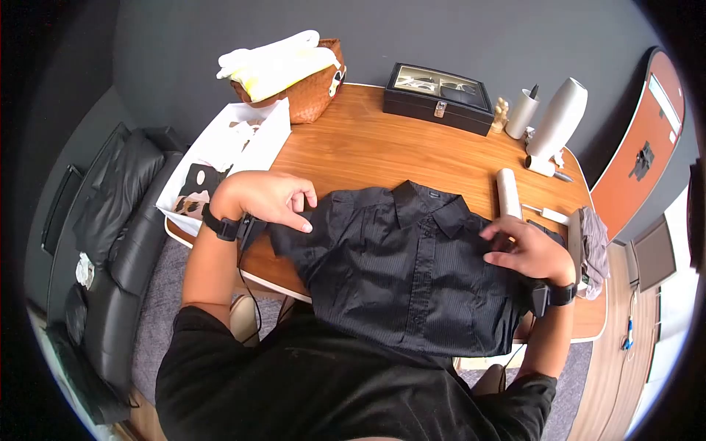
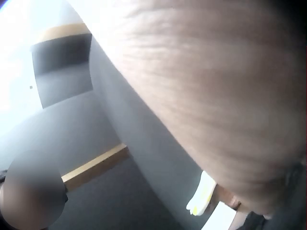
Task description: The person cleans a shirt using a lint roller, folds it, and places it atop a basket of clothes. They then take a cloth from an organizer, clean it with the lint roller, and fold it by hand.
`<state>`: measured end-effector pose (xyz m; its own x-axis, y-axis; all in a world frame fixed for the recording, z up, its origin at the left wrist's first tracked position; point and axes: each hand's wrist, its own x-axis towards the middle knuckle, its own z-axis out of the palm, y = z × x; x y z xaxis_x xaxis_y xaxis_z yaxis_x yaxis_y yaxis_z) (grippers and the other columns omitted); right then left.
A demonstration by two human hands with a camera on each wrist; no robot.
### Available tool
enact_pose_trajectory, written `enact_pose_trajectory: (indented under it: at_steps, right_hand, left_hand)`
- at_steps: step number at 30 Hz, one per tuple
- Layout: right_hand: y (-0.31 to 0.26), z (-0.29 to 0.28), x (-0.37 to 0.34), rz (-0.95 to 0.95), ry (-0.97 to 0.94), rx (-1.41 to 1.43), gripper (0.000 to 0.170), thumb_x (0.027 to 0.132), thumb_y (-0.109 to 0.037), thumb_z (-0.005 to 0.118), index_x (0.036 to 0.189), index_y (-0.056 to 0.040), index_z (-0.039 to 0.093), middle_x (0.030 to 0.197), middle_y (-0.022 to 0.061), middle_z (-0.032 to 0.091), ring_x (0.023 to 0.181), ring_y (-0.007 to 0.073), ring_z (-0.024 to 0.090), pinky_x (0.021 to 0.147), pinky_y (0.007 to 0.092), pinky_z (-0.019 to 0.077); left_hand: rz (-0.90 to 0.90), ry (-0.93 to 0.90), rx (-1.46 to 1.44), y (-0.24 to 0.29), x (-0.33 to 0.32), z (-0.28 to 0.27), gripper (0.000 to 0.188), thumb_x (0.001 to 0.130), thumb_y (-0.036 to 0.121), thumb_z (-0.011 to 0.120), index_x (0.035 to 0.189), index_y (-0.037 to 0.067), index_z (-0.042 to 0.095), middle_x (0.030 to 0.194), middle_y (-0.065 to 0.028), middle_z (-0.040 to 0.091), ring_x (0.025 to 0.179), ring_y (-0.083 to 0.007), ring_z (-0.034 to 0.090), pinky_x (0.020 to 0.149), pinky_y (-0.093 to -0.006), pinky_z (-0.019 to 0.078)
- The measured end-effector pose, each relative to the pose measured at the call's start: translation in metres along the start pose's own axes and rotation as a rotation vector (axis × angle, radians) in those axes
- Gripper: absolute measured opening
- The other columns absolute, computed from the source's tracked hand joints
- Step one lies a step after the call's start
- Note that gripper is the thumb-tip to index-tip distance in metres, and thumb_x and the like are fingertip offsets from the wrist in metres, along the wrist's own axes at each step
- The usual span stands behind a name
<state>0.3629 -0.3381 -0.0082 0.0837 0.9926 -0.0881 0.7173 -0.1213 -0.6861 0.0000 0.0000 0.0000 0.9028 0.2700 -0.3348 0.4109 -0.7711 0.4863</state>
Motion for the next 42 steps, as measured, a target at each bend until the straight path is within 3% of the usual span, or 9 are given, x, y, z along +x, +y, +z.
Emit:
enact_pose_trajectory:
  at_steps: [11,17,21,24,30,38,39,41,42]
  right_hand:
    - [0.034,0.054,0.060,0.169,0.270,-0.356,0.088,0.082,-0.036,0.087,0.149,-0.0007,0.043,0.143,0.0292,0.054,0.127,0.0450,0.057,0.105,0.0457,0.0500]
    - [0.023,0.045,0.060,0.241,0.319,-0.284,0.047,0.076,-0.020,0.090,0.111,0.0028,0.067,0.107,0.0245,0.071,0.107,0.0408,0.068,0.088,0.0448,0.0538]
    - [0.003,0.029,0.040,0.056,0.531,-0.209,0.030,0.075,0.001,0.081,0.100,0.0007,0.064,0.097,0.0180,0.068,0.094,0.0332,0.068,0.084,0.0401,0.0542]
    - [0.005,0.014,0.023,-0.058,0.691,-0.206,0.029,0.074,0.007,0.075,0.099,0.0001,0.062,0.094,0.0133,0.064,0.091,0.0295,0.064,0.083,0.0380,0.0524]
    - [-0.050,-0.018,-0.019,-0.355,0.903,-0.162,0.035,0.070,0.017,0.051,0.100,0.0005,0.054,0.096,0.0071,0.051,0.091,0.0185,0.050,0.086,0.0279,0.0422]
    - [-0.110,-0.082,-0.103,-0.751,1.266,-0.443,0.010,0.094,0.007,0.063,0.100,0.0011,0.057,0.105,0.0116,0.058,0.102,0.0228,0.057,0.098,0.0343,0.0438]
    - [-0.117,-0.092,-0.115,-0.787,1.331,-0.477,0.007,0.097,0.004,0.062,0.103,0.0021,0.058,0.108,0.0127,0.060,0.104,0.0230,0.059,0.099,0.0346,0.0448]
    - [-0.111,-0.125,-0.157,-0.704,1.460,-0.385,0.023,0.105,-0.002,0.057,0.126,0.0060,0.064,0.128,0.0155,0.068,0.115,0.0211,0.064,0.104,0.0339,0.0464]
    - [-0.078,-0.185,-0.210,-0.393,1.501,-0.687,0.031,0.106,-0.006,0.058,0.133,0.0078,0.064,0.132,0.0172,0.070,0.115,0.0198,0.067,0.104,0.0337,0.0473]
  left_hand:
    - [0.000,0.099,-0.002,-0.007,0.027,0.012,0.086,0.086,0.038,0.086,0.148,-0.005,0.043,0.102,-0.0112,0.070,0.093,-0.0201,0.067,0.080,-0.0316,0.0540]
    - [-0.023,0.102,0.013,-0.004,0.078,0.036,0.083,0.086,0.030,0.084,0.146,-0.009,0.043,0.099,-0.0136,0.067,0.091,-0.0276,0.065,0.083,-0.0376,0.0536]
    - [-0.008,0.163,0.014,0.003,0.059,0.028,0.047,0.089,0.026,0.077,0.123,-0.005,0.065,0.115,-0.0191,0.070,0.104,-0.0343,0.067,0.087,-0.0412,0.0526]
    - [0.061,0.446,-0.008,0.011,0.029,0.014,0.024,0.095,0.020,0.069,0.103,-0.003,0.068,0.100,-0.0180,0.066,0.095,-0.0353,0.065,0.084,-0.0415,0.0506]
    - [0.372,0.850,-0.349,0.065,-0.042,-0.016,0.012,0.103,0.010,0.062,0.103,-0.002,0.063,0.092,-0.0022,0.061,0.086,-0.0118,0.055,0.080,-0.0293,0.0473]
    - [0.917,1.217,-0.456,0.142,-0.113,-0.054,0.021,0.106,0.005,0.059,0.124,-0.005,0.065,0.117,-0.0022,0.068,0.107,-0.0099,0.062,0.098,-0.0247,0.0471]
    - [0.981,1.408,-0.512,0.163,-0.113,-0.057,0.019,0.104,0.011,0.063,0.114,-0.005,0.068,0.103,-0.0004,0.068,0.095,-0.0083,0.061,0.088,-0.0248,0.0487]
    - [0.939,1.298,-0.283,0.141,-0.146,-0.085,0.031,0.106,0.010,0.058,0.134,-0.004,0.061,0.126,-0.0091,0.070,0.112,-0.0145,0.066,0.102,-0.0283,0.0475]
    - [0.953,1.299,-0.314,0.157,-0.149,-0.089,0.031,0.106,0.014,0.060,0.131,-0.004,0.064,0.124,-0.0072,0.072,0.112,-0.0142,0.066,0.102,-0.0274,0.0474]
